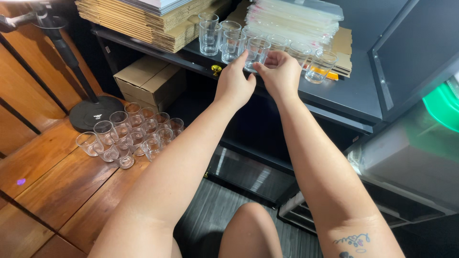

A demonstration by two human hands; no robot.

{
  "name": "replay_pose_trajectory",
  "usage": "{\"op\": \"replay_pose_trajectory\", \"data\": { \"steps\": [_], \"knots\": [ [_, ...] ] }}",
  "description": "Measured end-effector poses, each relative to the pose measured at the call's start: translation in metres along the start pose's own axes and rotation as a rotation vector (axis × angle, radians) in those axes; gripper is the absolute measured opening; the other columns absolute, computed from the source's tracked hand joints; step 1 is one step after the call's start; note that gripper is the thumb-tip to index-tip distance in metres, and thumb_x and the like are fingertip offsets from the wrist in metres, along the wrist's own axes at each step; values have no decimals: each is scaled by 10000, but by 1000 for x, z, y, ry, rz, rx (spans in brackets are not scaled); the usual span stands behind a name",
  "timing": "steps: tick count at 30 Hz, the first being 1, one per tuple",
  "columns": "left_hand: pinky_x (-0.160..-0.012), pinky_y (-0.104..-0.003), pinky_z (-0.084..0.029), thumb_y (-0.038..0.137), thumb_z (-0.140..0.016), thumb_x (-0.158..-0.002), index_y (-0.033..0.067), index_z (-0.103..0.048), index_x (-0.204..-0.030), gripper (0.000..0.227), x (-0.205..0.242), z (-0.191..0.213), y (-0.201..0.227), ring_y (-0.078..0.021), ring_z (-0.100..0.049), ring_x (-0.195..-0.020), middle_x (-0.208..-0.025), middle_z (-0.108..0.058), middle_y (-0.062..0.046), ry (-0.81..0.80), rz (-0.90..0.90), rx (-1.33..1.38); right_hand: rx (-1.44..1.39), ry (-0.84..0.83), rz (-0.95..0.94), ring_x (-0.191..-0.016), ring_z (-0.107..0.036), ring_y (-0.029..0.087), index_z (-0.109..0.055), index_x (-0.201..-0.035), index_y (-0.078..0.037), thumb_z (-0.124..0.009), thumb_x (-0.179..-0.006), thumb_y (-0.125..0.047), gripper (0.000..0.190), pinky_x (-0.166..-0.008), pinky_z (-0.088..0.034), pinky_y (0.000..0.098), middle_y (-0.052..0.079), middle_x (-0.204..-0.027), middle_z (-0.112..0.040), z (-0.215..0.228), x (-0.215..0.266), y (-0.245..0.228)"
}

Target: The person sits on the floor and unpacks small clear glasses from a cardboard box. They then pick up the glasses one by one and place them onto a nearby shelf, arranging them in rows.

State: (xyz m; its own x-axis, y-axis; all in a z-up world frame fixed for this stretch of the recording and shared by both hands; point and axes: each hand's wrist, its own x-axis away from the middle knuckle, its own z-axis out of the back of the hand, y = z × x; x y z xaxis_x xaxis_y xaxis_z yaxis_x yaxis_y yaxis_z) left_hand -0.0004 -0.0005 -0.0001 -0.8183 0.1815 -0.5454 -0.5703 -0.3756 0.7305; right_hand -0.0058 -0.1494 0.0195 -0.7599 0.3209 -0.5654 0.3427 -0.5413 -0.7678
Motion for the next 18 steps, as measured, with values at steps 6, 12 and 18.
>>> {"op": "replay_pose_trajectory", "data": {
  "steps": [6,12,18],
  "knots": [
    [-1156,-413,-501,146,-657,-921,-9,-473,-1512,638,0,-5,-6,-344,-565,-1387,-1438,-582,-260,5,-31,-14,15,27,21,-834,-786,122,-723,-1099,36,-951,-764,-158,450,-742,-637,248,93,-894,-752,3,2,3],
    [-1115,-419,-526,108,-665,-930,-69,-504,-1466,586,22,5,-13,-384,-591,-1341,-1372,-615,-281,81,-162,-8,-91,56,30,-880,-794,141,-720,-1134,14,-932,-771,-125,443,-815,-644,257,117,-950,-766,13,37,-13],
    [-992,-411,-595,56,-689,-904,-90,-566,-1396,528,84,19,-26,-394,-669,-1198,-1227,-675,-288,98,-174,99,-147,36,89,-888,-773,139,-752,-1128,-71,-835,-888,-108,256,-819,-616,271,79,-974,-789,0,107,-8]
  ]
}}
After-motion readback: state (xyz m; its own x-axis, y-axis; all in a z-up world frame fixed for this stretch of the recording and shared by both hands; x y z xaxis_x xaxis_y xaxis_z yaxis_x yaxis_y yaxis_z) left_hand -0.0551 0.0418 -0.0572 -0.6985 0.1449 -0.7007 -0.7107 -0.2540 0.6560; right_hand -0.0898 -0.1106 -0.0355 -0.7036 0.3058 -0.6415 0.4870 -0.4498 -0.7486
